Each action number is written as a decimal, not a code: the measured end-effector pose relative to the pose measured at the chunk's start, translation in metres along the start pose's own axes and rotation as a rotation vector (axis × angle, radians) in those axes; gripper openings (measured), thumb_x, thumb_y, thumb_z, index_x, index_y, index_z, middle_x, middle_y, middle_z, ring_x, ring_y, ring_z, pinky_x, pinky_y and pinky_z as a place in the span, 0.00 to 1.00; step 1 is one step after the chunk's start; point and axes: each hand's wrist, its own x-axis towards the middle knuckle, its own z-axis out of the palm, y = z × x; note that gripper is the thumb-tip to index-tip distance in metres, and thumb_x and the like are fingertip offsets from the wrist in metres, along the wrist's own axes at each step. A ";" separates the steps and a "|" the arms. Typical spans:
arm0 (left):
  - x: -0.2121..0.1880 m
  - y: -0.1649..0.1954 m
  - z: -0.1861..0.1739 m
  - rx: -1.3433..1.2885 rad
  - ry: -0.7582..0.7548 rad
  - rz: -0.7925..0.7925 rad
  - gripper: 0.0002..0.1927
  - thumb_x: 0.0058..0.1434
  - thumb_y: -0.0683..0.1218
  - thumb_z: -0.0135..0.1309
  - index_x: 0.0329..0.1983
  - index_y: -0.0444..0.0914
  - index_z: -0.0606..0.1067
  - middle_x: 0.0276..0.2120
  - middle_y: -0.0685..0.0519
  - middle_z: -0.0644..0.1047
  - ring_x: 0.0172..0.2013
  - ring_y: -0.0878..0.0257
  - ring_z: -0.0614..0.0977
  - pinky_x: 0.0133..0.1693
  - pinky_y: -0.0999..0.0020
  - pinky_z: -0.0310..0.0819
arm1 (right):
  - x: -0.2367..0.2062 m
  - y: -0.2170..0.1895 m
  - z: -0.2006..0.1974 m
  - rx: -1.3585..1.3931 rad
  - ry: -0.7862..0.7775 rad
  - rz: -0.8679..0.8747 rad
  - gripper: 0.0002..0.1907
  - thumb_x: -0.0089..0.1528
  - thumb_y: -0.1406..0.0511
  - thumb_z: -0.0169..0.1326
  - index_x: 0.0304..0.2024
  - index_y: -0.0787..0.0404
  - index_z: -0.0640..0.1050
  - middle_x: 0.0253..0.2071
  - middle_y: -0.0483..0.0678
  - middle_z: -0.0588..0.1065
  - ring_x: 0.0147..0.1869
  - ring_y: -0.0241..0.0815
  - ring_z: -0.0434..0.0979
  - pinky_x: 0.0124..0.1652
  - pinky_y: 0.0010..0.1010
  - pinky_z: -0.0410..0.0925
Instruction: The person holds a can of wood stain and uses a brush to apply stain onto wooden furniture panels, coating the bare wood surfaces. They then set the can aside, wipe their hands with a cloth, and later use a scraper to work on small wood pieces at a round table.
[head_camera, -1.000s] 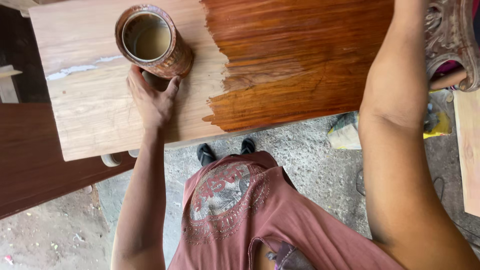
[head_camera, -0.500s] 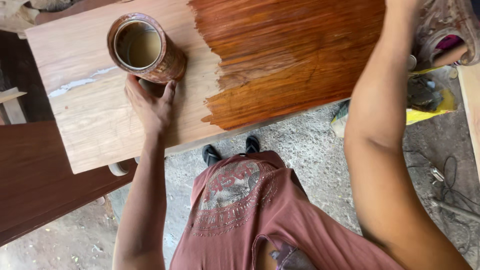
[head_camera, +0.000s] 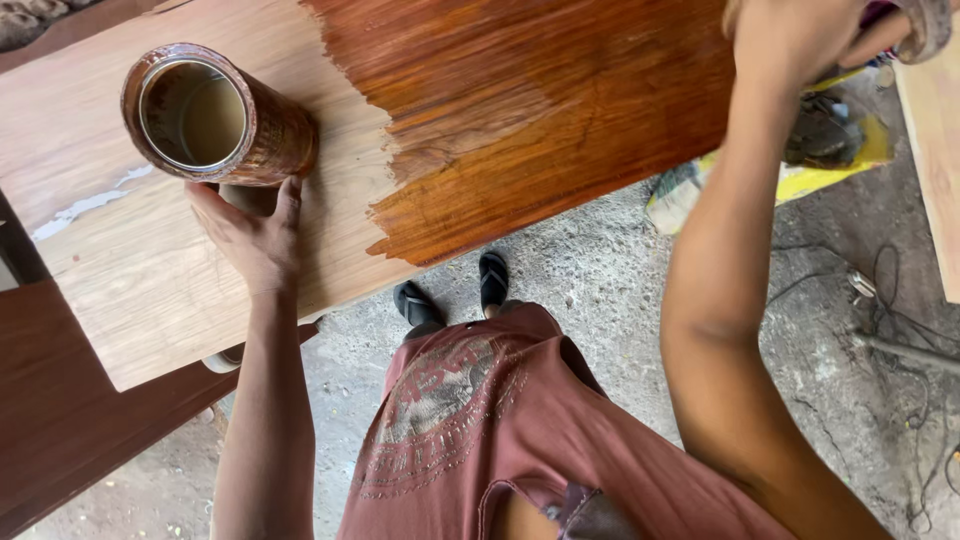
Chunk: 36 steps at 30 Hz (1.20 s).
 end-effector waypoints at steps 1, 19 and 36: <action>-0.001 -0.001 0.000 -0.017 -0.005 -0.003 0.48 0.65 0.53 0.75 0.74 0.31 0.55 0.65 0.36 0.67 0.67 0.39 0.67 0.68 0.46 0.59 | -0.008 0.007 -0.021 -0.030 0.039 0.028 0.10 0.57 0.67 0.59 0.34 0.69 0.74 0.27 0.53 0.79 0.28 0.51 0.84 0.31 0.42 0.72; -0.007 0.016 -0.011 -0.053 0.003 0.107 0.49 0.62 0.45 0.68 0.75 0.31 0.49 0.68 0.34 0.63 0.69 0.38 0.64 0.71 0.45 0.55 | -0.062 0.022 -0.143 0.208 -0.399 0.044 0.10 0.63 0.78 0.59 0.43 0.62 0.84 0.43 0.51 0.81 0.47 0.44 0.82 0.49 0.31 0.73; 0.009 0.018 -0.013 -0.364 0.055 0.158 0.59 0.60 0.51 0.81 0.75 0.33 0.46 0.71 0.34 0.60 0.71 0.41 0.64 0.72 0.48 0.58 | -0.146 -0.165 -0.055 0.479 -0.708 -0.330 0.05 0.62 0.74 0.57 0.38 0.60 0.79 0.36 0.47 0.79 0.40 0.42 0.80 0.40 0.33 0.72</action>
